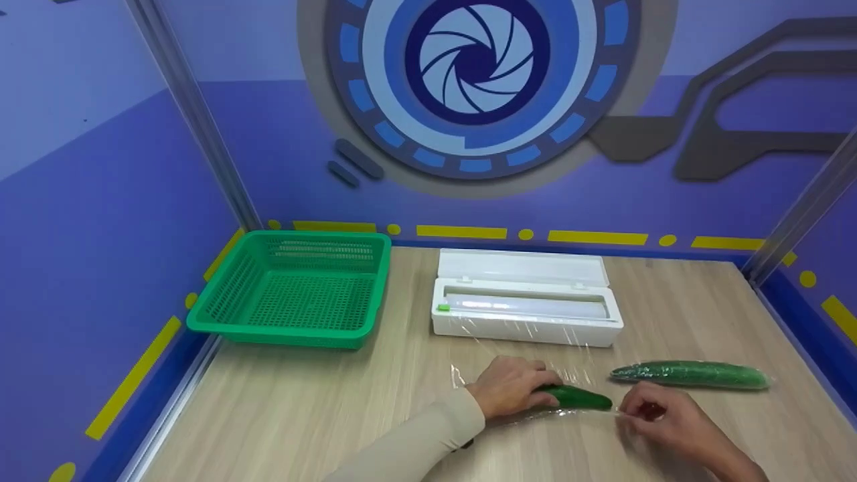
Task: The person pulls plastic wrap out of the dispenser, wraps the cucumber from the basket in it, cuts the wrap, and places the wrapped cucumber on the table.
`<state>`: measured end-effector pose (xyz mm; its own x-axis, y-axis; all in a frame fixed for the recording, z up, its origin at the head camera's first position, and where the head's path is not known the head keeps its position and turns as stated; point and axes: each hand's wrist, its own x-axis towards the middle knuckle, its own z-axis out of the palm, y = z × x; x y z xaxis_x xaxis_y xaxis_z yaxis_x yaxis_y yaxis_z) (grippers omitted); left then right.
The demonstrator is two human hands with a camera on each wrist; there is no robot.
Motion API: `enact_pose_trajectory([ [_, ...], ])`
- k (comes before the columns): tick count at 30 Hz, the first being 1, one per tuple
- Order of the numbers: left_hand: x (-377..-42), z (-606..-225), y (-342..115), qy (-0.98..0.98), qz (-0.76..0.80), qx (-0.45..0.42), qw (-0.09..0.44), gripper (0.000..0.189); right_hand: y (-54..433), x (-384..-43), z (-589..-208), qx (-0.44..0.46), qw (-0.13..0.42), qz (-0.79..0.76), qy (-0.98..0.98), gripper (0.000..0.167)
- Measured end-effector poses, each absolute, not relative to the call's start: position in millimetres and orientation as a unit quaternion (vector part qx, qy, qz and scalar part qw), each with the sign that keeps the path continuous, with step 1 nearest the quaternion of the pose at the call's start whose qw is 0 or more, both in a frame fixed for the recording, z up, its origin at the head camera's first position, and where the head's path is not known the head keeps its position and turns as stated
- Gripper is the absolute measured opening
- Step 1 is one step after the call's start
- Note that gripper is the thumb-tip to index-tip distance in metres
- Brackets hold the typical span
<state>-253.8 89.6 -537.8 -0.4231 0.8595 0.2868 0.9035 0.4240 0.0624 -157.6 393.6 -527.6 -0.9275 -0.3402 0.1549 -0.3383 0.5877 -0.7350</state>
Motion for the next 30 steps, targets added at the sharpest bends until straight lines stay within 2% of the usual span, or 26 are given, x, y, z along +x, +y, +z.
enact_pose_trajectory([
  [4,-253,-538,90,-0.838,-0.107,-0.525,0.102,0.033,382,-159,-523,-0.113,-0.024,-0.420,0.900,0.019],
  [9,-252,-538,93,-0.842,-0.091,-0.523,0.096,0.034,367,-167,-529,-0.041,-0.088,-0.405,0.909,0.023],
  [15,-249,-542,91,-0.842,-0.092,-0.522,0.097,0.035,357,-175,-537,-0.061,-0.126,-0.371,0.918,0.031],
  [22,-249,-542,91,-0.844,-0.090,-0.518,0.107,0.035,354,-185,-536,-0.124,-0.093,-0.287,0.945,0.033],
  [30,-249,-541,90,-0.848,-0.092,-0.509,0.115,0.033,360,-190,-529,-0.190,-0.055,-0.282,0.939,0.019],
])
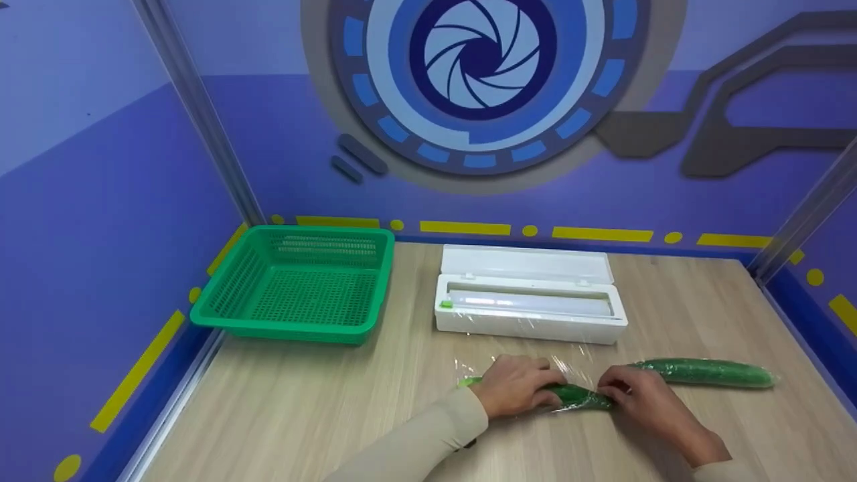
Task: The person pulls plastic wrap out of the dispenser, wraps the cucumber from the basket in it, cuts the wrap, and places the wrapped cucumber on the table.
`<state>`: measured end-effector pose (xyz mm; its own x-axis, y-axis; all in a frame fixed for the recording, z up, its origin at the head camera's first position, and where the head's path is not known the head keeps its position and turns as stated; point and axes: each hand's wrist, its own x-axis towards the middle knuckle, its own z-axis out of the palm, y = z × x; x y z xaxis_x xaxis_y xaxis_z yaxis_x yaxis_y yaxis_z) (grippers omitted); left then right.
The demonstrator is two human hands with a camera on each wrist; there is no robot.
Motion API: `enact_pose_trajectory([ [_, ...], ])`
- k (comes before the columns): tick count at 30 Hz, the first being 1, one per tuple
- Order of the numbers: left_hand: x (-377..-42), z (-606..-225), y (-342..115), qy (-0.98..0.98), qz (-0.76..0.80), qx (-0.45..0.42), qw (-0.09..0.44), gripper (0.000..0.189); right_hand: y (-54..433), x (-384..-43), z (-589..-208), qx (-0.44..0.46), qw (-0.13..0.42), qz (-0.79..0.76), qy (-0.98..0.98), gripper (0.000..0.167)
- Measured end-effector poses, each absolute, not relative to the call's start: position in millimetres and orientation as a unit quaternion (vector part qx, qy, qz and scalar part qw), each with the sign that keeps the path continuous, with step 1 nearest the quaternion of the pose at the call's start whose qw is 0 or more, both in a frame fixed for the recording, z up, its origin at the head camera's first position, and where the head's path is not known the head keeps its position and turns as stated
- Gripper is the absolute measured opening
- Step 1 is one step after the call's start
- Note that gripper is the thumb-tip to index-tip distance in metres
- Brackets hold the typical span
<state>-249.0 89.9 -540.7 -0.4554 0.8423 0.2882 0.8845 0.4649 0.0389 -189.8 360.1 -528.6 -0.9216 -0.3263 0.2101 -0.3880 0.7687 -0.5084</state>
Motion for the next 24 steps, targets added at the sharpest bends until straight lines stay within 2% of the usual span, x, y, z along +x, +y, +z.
enact_pose_trajectory([
  [6,-248,-540,90,-0.848,-0.098,-0.507,0.119,0.033,366,-185,-525,0.216,0.015,0.327,-0.920,0.011],
  [11,-248,-539,91,-0.853,-0.103,-0.501,0.107,0.033,364,-184,-526,0.222,-0.027,0.319,-0.921,0.029],
  [14,-247,-539,92,-0.856,-0.102,-0.495,0.112,0.035,361,-186,-528,0.214,-0.014,0.291,-0.932,0.032],
  [18,-246,-541,92,-0.861,-0.092,-0.486,0.120,0.037,357,-187,-530,0.206,0.010,0.265,-0.942,0.027],
  [24,-245,-542,88,-0.871,-0.109,-0.476,0.063,0.044,354,-187,-534,0.218,0.019,0.269,-0.938,0.022],
])
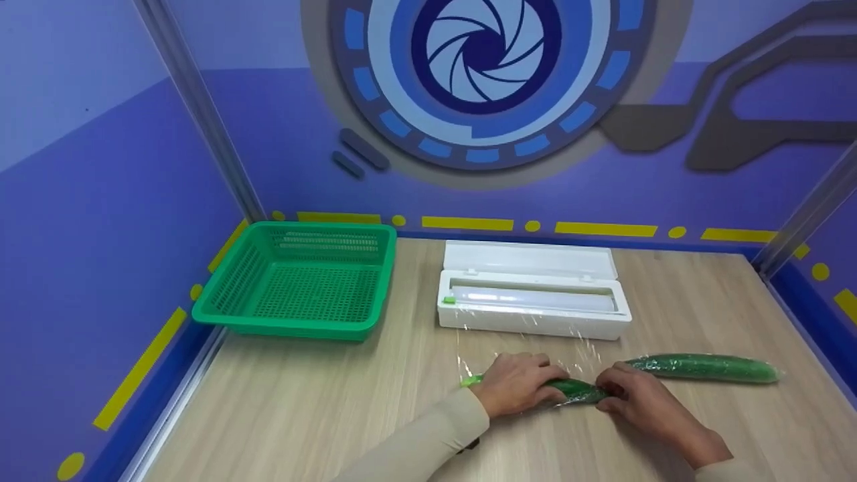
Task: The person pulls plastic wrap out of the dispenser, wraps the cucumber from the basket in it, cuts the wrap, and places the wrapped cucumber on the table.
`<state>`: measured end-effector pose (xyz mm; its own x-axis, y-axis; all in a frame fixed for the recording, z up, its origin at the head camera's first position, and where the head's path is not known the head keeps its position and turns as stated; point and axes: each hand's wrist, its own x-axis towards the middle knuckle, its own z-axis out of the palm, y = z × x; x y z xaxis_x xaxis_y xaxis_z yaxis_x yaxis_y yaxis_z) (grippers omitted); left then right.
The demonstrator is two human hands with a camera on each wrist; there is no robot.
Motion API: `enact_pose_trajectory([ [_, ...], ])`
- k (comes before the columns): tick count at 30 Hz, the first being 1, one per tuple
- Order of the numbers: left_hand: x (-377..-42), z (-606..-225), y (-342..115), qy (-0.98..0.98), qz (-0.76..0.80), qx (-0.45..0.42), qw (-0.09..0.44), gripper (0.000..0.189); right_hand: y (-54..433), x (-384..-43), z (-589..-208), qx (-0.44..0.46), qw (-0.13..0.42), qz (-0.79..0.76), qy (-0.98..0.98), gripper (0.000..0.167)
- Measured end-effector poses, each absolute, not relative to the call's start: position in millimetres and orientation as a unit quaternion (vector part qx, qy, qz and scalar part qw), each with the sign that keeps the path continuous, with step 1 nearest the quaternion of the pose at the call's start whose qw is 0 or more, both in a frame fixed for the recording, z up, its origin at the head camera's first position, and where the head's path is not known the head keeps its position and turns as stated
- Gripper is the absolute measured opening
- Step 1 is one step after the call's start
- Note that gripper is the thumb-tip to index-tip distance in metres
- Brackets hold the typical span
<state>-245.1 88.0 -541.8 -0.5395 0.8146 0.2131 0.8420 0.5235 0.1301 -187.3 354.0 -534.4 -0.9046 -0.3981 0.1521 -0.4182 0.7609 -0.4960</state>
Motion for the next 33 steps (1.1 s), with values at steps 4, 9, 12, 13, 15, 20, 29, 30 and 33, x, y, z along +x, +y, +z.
enact_pose_trajectory([
  [4,-243,-539,82,-0.867,-0.133,-0.478,0.042,0.055,356,-188,-534,0.235,0.026,0.274,-0.932,0.021],
  [9,-240,-539,62,-0.850,-0.155,-0.488,0.121,0.053,357,-188,-532,0.236,0.023,0.279,-0.930,0.020],
  [12,-238,-540,45,-0.831,-0.154,-0.495,0.202,0.042,356,-189,-532,0.230,0.012,0.283,-0.931,0.019],
  [13,-237,-539,39,-0.824,-0.154,-0.498,0.221,0.038,356,-189,-531,0.228,0.009,0.282,-0.932,0.019],
  [15,-234,-540,25,-0.815,-0.151,-0.503,0.244,0.036,355,-189,-531,0.224,0.001,0.283,-0.933,0.019],
  [20,-222,-544,-9,-0.835,-0.130,-0.487,0.219,0.040,356,-189,-532,0.223,-0.004,0.286,-0.932,0.018],
  [29,-210,-554,-50,-0.870,-0.106,-0.453,0.160,0.025,355,-189,-532,0.224,0.000,0.290,-0.930,0.019],
  [30,-209,-553,-52,-0.871,-0.110,-0.454,0.154,0.022,356,-189,-532,0.224,0.000,0.291,-0.930,0.019],
  [33,-209,-553,-57,-0.865,-0.129,-0.467,0.132,0.021,356,-189,-532,0.222,-0.007,0.293,-0.930,0.019],
])
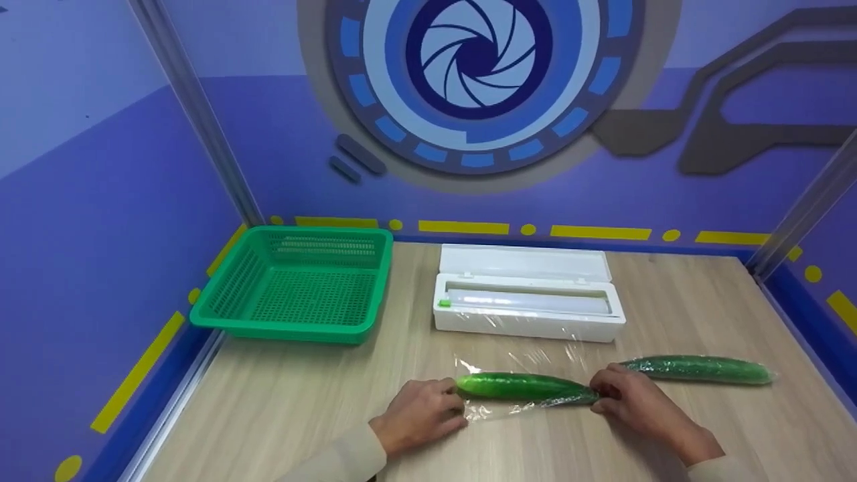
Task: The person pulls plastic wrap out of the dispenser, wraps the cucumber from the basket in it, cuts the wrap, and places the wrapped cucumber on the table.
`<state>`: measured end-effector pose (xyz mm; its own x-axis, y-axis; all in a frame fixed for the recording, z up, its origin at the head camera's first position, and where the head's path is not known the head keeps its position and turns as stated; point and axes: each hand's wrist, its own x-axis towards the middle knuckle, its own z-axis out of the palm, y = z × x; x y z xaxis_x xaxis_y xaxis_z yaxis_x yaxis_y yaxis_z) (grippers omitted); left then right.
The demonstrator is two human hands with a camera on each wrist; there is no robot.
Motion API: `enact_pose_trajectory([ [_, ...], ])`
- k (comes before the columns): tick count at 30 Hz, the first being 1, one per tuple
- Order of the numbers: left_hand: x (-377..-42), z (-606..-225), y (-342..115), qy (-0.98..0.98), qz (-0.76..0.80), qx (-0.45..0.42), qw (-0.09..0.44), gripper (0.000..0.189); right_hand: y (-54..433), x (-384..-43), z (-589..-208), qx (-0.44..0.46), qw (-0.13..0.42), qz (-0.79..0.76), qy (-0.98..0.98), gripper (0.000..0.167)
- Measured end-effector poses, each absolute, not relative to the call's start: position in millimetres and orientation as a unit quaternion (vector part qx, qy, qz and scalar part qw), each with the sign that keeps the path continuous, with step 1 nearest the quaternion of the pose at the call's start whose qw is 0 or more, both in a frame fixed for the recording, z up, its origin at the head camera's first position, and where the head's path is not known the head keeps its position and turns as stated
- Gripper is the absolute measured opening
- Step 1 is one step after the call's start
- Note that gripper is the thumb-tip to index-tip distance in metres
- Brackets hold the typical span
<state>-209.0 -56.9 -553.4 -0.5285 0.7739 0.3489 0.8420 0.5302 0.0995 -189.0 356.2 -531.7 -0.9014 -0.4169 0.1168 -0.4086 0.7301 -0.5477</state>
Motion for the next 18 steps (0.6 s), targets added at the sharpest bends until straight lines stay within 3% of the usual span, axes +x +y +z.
enact_pose_trajectory([
  [5,-208.4,-554.5,-59.2,-0.851,-0.142,-0.494,0.111,0.019,356.7,-190.7,-532.2,-0.225,0.003,-0.289,0.930,0.020],
  [9,-209.3,-554.0,-57.5,-0.847,-0.138,-0.499,0.125,0.008,357.0,-192.0,-533.5,-0.234,-0.010,-0.287,0.929,0.020],
  [18,-207.0,-546.2,-52.7,-0.816,-0.295,-0.468,0.171,0.023,356.9,-190.3,-535.9,-0.230,-0.008,-0.287,0.930,0.019],
])
